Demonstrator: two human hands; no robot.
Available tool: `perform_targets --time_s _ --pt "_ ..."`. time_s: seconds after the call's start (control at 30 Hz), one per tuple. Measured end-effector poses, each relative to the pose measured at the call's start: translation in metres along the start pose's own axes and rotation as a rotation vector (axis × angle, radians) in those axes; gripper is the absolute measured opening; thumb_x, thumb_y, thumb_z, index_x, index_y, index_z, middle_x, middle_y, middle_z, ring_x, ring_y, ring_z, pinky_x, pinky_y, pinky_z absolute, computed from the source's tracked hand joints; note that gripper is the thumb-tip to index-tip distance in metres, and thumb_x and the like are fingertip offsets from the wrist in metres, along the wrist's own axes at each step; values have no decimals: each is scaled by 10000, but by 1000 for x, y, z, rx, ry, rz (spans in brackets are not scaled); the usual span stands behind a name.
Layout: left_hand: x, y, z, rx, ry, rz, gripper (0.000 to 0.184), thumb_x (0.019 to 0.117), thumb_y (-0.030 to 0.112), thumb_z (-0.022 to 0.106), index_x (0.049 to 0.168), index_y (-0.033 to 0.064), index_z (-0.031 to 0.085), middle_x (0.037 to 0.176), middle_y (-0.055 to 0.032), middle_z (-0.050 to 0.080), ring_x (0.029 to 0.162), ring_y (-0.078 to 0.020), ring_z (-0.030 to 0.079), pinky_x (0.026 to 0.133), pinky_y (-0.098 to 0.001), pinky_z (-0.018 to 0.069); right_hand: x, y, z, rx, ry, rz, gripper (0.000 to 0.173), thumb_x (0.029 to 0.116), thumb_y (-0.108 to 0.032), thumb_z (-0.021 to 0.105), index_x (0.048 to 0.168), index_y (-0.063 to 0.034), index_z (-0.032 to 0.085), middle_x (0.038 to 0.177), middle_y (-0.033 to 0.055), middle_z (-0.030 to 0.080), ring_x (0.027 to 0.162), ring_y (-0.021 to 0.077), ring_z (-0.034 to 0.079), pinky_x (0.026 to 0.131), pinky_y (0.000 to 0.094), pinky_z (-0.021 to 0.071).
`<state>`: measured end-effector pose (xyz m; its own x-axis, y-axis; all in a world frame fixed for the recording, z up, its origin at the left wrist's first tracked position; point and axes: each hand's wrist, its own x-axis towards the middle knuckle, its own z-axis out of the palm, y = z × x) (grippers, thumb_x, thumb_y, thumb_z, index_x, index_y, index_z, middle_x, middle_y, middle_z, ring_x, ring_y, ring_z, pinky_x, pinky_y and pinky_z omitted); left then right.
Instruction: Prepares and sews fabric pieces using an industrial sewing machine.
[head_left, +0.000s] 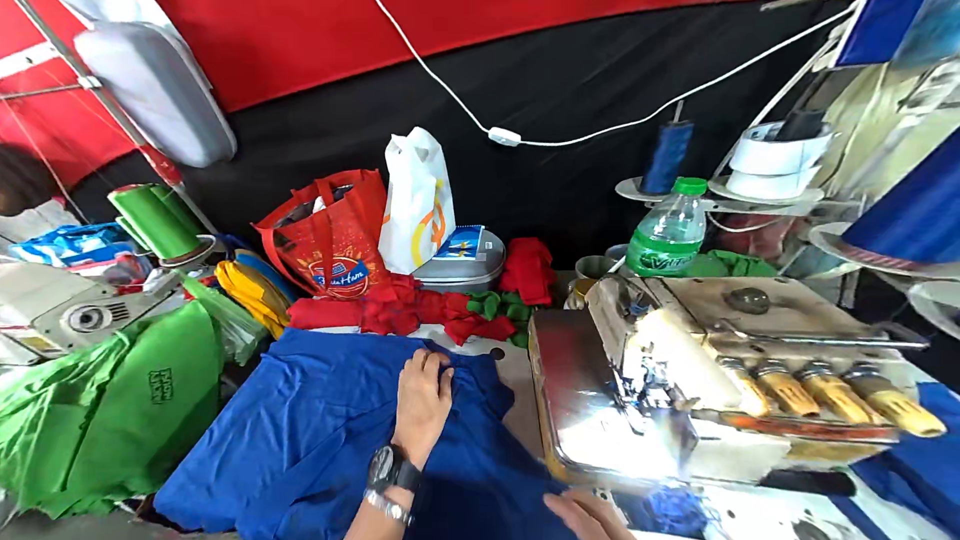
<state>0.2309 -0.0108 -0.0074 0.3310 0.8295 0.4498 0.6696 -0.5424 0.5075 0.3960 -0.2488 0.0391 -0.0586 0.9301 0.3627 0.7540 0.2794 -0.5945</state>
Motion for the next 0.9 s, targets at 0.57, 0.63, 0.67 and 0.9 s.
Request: perform_targets --time_s 0.57,0.63,0.67,0.9 --pt "-57 24 -22 -248 324 30 207 1014 96 491 1026 -59 627 846 -90 654 773 -108 645 747 -242 552 118 56 112 -26 510 -65 129 828 40 662 947 36 710 1005 206 706 959 340 705 875 434 578" --pt "-69 33 -27 -341 342 16 214 1037 108 450 1032 -76 561 760 -24 566 663 9 545 654 -128 482 118 43 101 -49 498 -88 166 868 29 628 1020 29 694 956 164 736 851 270 743 767 374 613" --pt "-77 37 -31 -356 319 21 208 1039 115 464 1034 -76 548 749 -19 552 647 20 526 640 -120 470 119 38 97 -71 481 -89 167 878 21 622 1032 27 685 940 158 735 797 267 743 699 382 617" --pt "-124 4 -78 -61 265 -17 233 932 62 606 1086 -95 685 1024 -251 703 966 -325 700 891 -434 569 114 5 75 -174 497 -197 110 810 -14 712 911 -51 735 895 145 687 649 243 697 511 374 585"
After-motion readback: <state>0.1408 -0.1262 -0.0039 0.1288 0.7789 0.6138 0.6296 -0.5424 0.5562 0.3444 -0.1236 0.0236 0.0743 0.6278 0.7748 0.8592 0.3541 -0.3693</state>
